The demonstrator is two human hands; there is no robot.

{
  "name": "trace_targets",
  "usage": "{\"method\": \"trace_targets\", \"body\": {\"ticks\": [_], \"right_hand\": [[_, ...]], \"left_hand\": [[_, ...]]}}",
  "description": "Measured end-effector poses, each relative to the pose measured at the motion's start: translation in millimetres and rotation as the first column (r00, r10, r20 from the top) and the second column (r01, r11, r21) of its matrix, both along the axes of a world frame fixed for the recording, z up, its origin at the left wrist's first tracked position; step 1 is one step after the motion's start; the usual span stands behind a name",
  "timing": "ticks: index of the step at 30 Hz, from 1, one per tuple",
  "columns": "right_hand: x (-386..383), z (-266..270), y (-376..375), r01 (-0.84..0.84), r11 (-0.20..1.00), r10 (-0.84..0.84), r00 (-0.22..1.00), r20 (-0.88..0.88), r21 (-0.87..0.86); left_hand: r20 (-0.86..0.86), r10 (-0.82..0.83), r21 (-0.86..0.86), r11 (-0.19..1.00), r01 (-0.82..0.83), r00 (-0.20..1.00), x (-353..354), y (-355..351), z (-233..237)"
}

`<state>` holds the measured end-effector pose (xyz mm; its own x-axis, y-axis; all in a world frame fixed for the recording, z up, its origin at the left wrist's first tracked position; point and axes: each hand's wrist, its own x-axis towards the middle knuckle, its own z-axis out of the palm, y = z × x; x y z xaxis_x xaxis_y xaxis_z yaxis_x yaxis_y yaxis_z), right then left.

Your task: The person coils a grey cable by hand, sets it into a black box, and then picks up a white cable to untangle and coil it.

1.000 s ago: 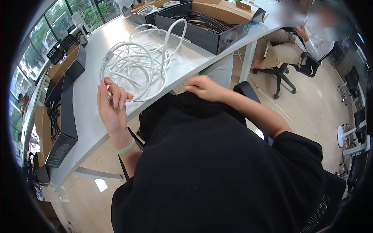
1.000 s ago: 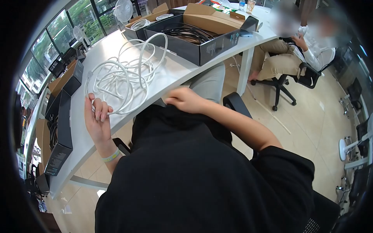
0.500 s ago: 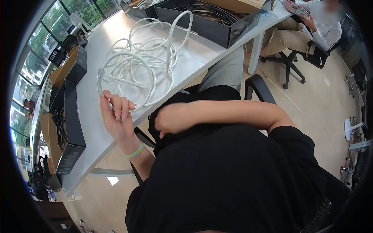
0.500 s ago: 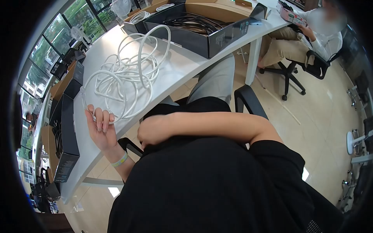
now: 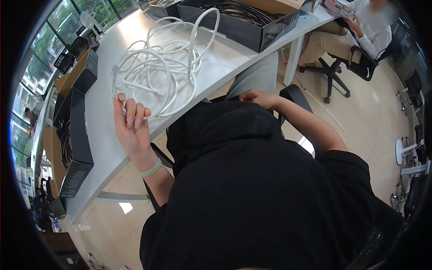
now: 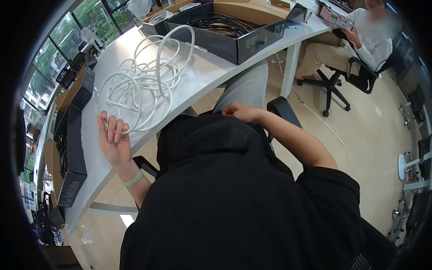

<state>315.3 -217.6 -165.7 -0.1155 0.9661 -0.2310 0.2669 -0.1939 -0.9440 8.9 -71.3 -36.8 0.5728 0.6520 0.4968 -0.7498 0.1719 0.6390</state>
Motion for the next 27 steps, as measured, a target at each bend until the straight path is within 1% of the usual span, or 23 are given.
{"method": "trace_targets", "body": {"ticks": [2,4,6,7,12,13,15,16,17,18,20,21,23,24,26,27], "right_hand": [[-16.8,16.3,16.8,0.099,0.988,-0.114,0.985,0.127,0.116],[-21.6,6.1,49.8,0.195,0.956,-0.232,0.960,0.158,0.219],[-47.3,-3.7,82.7,0.390,0.818,-0.453,0.890,0.055,0.423],[-47.9,-1.0,82.9,0.386,0.819,-0.449,0.892,0.055,0.425],[-61.6,35.5,84.6,0.163,0.904,-0.279,0.925,0.257,0.394],[-39.3,27.6,96.4,0.116,0.989,-0.106,0.989,0.099,-0.097],[-4.5,-0.8,89.1,0.231,0.973,-0.230,0.972,0.047,-0.014],[11.4,-15.8,77.8,0.174,0.962,-0.229,0.935,0.272,0.212],[21.9,-24.7,66.6,0.056,0.910,-0.266,0.839,0.474,0.411],[22.3,-21.3,53.6,0.050,0.912,-0.259,0.840,0.477,0.407],[9.3,-3.4,26.6,-0.053,0.973,-0.122,0.703,0.700,0.223],[-2.2,-4.3,26.8,-0.056,0.974,-0.119,0.702,0.703,0.221],[-28.7,-3.1,36.8,0.045,0.983,-0.168,0.604,0.779,0.178],[-29.5,-9.8,38.0,0.043,0.982,-0.171,0.597,0.784,0.182],[-27.3,-28.8,45.9,0.122,0.958,-0.286,0.495,0.820,0.261],[-30.5,-8.1,46.0,0.095,0.982,-0.189,0.537,0.822,0.164]], "left_hand": [[0.008,-0.002,-0.003,1.000,0.002,1.000,-3.0,0.1,-0.1],[0.018,-0.010,-0.009,1.000,0.010,1.000,-3.2,-0.2,-0.3],[0.028,-0.030,-0.010,0.999,0.031,0.999,-2.4,-1.2,0.3],[0.029,-0.026,-0.009,1.000,0.026,0.999,-2.1,-1.4,0.4],[-0.006,-0.025,-0.018,1.000,0.025,1.000,-2.6,-3.3,2.9],[-0.007,-0.025,-0.017,1.000,0.025,1.000,-3.3,-4.1,2.6],[-0.022,-0.017,-0.012,1.000,0.017,1.000,-3.7,-5.6,2.5],[-0.017,-0.012,-0.016,1.000,0.012,1.000,-3.3,-6.0,2.0],[-0.014,-0.007,-0.001,1.000,0.007,1.000,-3.0,-6.3,1.9],[-0.015,-0.003,0.012,1.000,0.003,1.000,-3.4,-7.0,1.3],[-0.012,0.000,0.008,1.000,0.000,1.000,-2.2,-6.9,1.4],[-0.006,-0.002,0.007,1.000,0.002,1.000,-1.3,-7.2,1.4],[-0.012,0.000,0.004,1.000,0.000,1.000,-1.3,-7.5,1.5],[-0.015,0.006,-0.003,1.000,-0.006,1.000,-0.5,-7.2,1.7],[-0.003,-0.001,-0.011,1.000,0.001,1.000,0.7,-5.9,1.3],[-0.005,-0.012,-0.021,1.000,0.012,1.000,-0.7,-4.6,0.6]]}}
